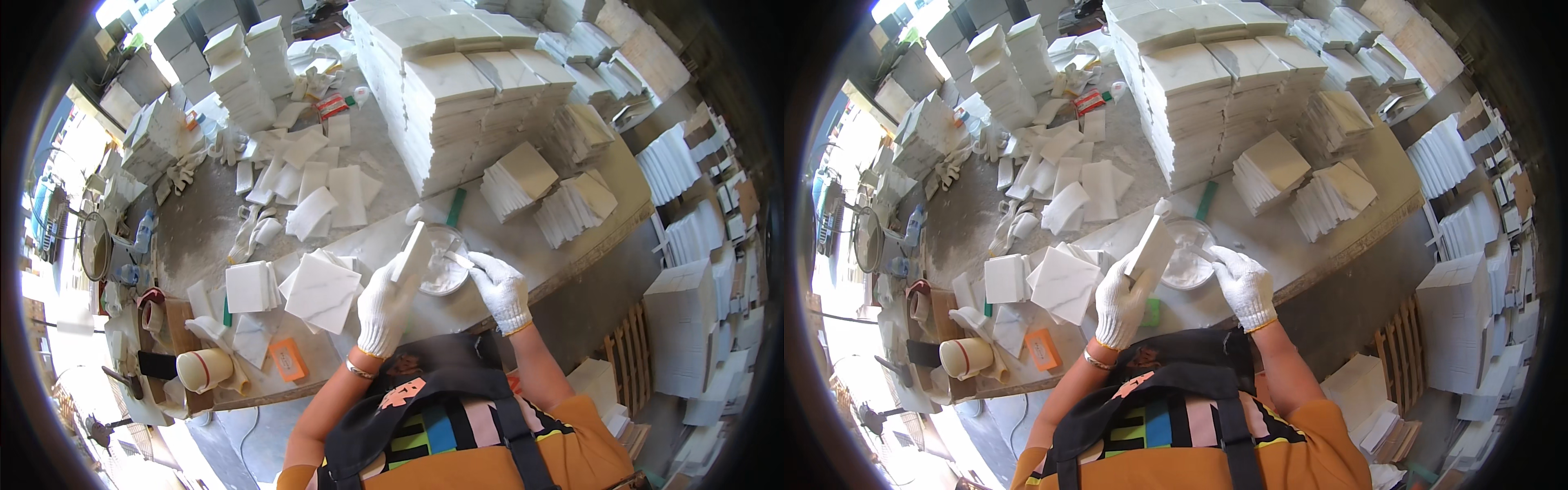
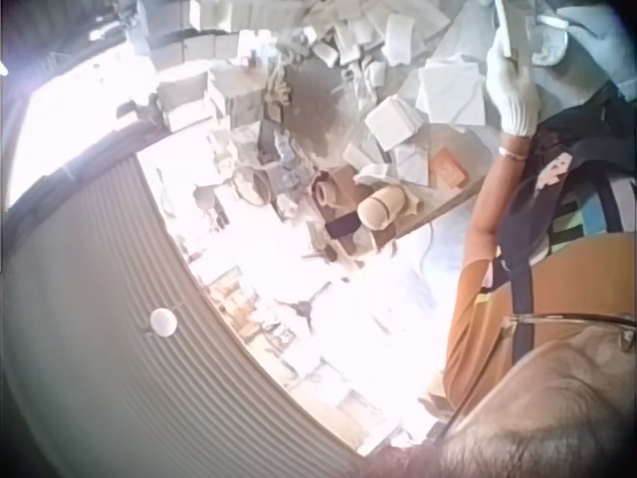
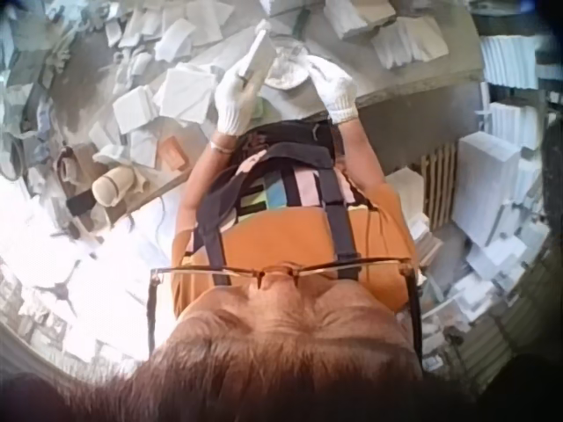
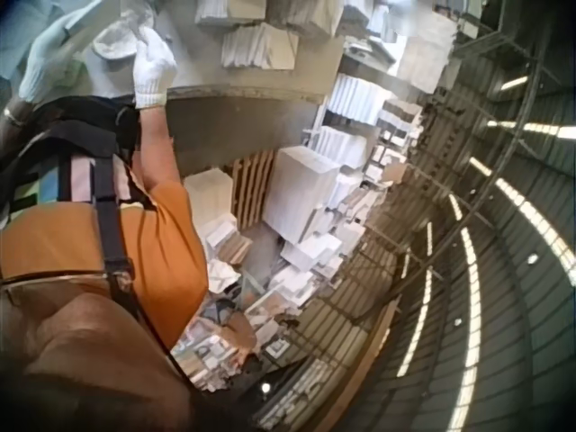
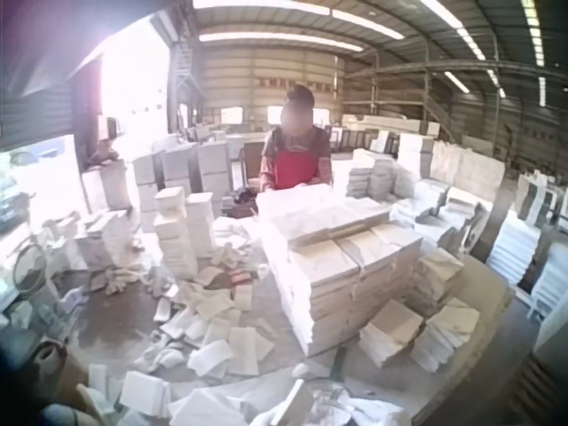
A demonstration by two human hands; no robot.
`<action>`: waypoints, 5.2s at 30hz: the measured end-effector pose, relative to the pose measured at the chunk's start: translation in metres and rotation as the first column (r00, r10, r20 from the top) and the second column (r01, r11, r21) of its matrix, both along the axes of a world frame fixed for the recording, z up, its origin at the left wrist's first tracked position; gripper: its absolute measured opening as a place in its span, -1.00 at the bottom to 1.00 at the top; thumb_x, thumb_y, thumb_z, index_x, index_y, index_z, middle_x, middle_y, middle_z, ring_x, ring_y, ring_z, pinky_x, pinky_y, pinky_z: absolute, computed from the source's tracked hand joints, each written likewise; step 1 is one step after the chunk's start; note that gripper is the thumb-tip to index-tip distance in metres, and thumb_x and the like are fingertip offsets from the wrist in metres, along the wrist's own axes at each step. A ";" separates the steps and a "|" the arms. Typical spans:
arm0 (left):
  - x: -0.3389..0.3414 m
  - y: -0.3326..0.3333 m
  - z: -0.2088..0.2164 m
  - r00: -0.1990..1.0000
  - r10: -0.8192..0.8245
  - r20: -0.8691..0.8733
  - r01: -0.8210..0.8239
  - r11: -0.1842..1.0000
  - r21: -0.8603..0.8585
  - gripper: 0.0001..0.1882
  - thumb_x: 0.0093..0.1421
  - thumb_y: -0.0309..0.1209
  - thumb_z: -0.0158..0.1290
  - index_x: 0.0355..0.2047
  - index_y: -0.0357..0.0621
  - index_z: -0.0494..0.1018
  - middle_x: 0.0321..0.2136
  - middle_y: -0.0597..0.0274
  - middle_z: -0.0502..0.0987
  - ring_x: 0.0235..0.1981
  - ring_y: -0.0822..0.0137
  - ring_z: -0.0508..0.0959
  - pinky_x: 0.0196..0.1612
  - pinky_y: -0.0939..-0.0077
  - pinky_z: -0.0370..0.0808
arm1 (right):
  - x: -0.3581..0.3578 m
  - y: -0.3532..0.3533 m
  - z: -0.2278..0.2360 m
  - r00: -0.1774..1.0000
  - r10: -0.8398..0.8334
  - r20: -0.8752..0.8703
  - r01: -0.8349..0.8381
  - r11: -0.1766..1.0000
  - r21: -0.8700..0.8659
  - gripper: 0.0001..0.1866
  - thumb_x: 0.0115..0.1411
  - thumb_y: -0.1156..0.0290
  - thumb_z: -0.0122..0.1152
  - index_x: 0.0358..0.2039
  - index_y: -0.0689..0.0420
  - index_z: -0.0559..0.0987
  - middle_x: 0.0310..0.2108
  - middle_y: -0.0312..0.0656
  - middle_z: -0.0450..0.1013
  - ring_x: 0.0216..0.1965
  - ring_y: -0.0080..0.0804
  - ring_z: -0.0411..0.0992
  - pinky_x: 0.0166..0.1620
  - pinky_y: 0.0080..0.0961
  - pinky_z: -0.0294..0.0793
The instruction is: The person applies a white paste to the edges of small square tiles using a small metal spatula, then wipes the edges with a green sponge. The person repeats this process on multiple tiles, stacking the finished pieces on the table.
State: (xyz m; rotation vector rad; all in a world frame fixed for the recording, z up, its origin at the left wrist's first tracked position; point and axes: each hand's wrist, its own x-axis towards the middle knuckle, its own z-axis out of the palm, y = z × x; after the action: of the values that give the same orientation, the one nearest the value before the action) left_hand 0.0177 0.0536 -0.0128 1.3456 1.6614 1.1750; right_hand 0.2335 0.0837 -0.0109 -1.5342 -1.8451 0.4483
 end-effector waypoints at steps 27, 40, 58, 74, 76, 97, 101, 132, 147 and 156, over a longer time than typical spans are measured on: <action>-0.119 -0.066 0.056 0.832 0.053 -0.552 -0.017 0.997 0.070 -0.04 -0.23 -0.08 0.44 0.17 -0.23 0.36 0.22 -0.26 0.26 0.26 -0.28 0.24 0.27 -0.01 0.24 | -0.106 -0.007 0.057 0.815 0.536 -0.220 -0.573 0.803 -0.166 -0.59 0.15 0.53 0.27 0.04 0.21 0.59 -0.22 0.04 0.61 -0.25 -0.20 0.64 -0.16 -0.42 0.58; -0.121 -0.054 0.059 0.836 0.097 -0.540 0.049 0.967 0.249 -0.06 -0.35 -0.16 0.44 0.07 -0.33 0.40 0.07 -0.15 0.40 0.09 -0.20 0.40 0.09 0.04 0.43 | -0.143 -0.026 0.051 0.762 0.620 -0.189 -0.645 0.752 -0.136 -0.58 0.16 0.53 0.23 0.07 0.22 0.56 -0.21 0.06 0.60 -0.24 -0.08 0.62 -0.16 -0.35 0.60; -0.123 -0.063 0.052 0.826 0.071 -0.560 0.039 0.983 0.182 -0.03 -0.29 -0.09 0.44 0.15 -0.24 0.37 0.17 -0.19 0.34 0.20 -0.27 0.31 0.21 0.00 0.32 | -0.122 0.000 0.055 0.821 0.477 -0.312 -0.556 0.791 -0.255 -0.61 0.17 0.54 0.23 0.04 0.26 0.58 -0.06 0.05 0.57 -0.07 -0.30 0.60 -0.02 -0.48 0.56; -0.116 -0.082 0.051 0.658 -0.046 -0.751 0.097 0.995 0.024 -0.08 -0.14 0.15 0.31 0.19 -0.05 0.40 0.32 -0.03 0.23 0.35 -0.27 0.14 0.32 -0.29 0.05 | -0.070 -0.025 0.065 0.719 0.547 -0.429 -0.694 0.589 -0.414 -0.66 0.19 0.58 0.21 0.01 0.29 0.59 -0.15 -0.12 0.62 -0.25 -0.54 0.56 -0.15 -0.57 0.55; -0.102 -0.086 0.057 0.625 -0.179 -0.760 0.216 0.975 -0.052 -0.09 -0.15 0.17 0.30 0.18 -0.03 0.41 0.29 0.03 0.29 0.33 -0.24 0.20 0.32 -0.29 0.06 | -0.070 -0.029 0.074 0.781 0.375 -0.500 -0.617 0.589 -0.522 -0.66 0.20 0.55 0.24 0.00 0.28 0.60 -0.18 -0.13 0.62 -0.31 -0.53 0.56 -0.18 -0.58 0.55; -0.070 -0.098 0.071 0.845 -0.008 0.535 0.039 0.998 -0.047 -0.82 0.18 -0.46 0.25 -0.25 -0.32 0.60 -0.29 0.20 0.63 -0.26 0.52 0.56 -0.16 0.59 0.52 | -0.032 -0.033 0.063 0.822 0.161 -0.546 -0.493 0.680 -0.542 -0.43 0.09 0.58 0.19 0.18 0.30 0.46 -0.45 -0.22 0.59 -0.48 -0.63 0.47 -0.35 -0.63 0.48; -0.098 -0.109 0.069 0.987 0.131 0.093 -0.142 0.983 0.115 -0.89 0.13 -0.49 0.23 -0.39 -0.31 0.60 -0.36 0.09 0.64 -0.32 0.27 0.61 -0.20 0.47 0.52 | -0.003 -0.001 0.003 0.973 0.133 -0.189 -0.220 0.791 -0.571 -0.52 0.16 0.46 0.14 0.13 0.07 0.55 -0.46 -0.20 0.60 -0.48 -0.49 0.53 -0.33 -0.49 0.53; -0.085 -0.100 0.048 0.655 0.012 0.756 0.362 0.873 -0.328 -0.49 0.27 -0.25 0.15 0.13 -0.32 0.42 -0.12 0.18 0.59 -0.24 0.42 0.59 -0.22 0.56 0.54 | -0.065 -0.029 0.081 0.841 -0.017 -0.541 -0.418 0.615 -0.669 -0.69 0.20 0.20 0.29 -0.38 0.23 0.57 -0.57 -0.25 0.51 -0.58 -0.62 0.41 -0.46 -0.69 0.35; -0.036 -0.061 0.026 0.477 -0.138 0.868 0.532 0.831 -0.160 -0.55 0.23 -0.42 0.17 0.12 -0.27 0.44 -0.11 0.27 0.56 -0.20 0.49 0.52 -0.14 0.55 0.52 | -0.046 -0.056 0.091 0.954 0.291 0.069 -0.282 0.952 -0.115 0.03 -0.10 0.23 0.57 0.34 0.18 0.22 0.08 0.04 0.42 0.11 -0.08 0.43 0.13 -0.28 0.43; -0.037 -0.051 0.032 0.508 -0.194 0.839 0.564 0.811 -0.154 -0.50 0.22 -0.42 0.19 0.16 -0.27 0.41 -0.08 0.27 0.56 -0.15 0.48 0.52 -0.08 0.52 0.51 | -0.014 -0.039 0.071 0.956 0.011 -0.294 -0.073 0.977 -0.200 -0.28 0.17 0.64 0.26 0.34 0.13 0.27 -0.11 -0.10 0.55 -0.15 -0.48 0.51 -0.05 -0.48 0.55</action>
State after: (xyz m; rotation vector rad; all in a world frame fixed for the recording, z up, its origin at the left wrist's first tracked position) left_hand -0.0191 0.0025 0.0190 0.6663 0.7885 0.8609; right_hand 0.2196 0.0451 0.0605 -1.4730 -1.6424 0.8659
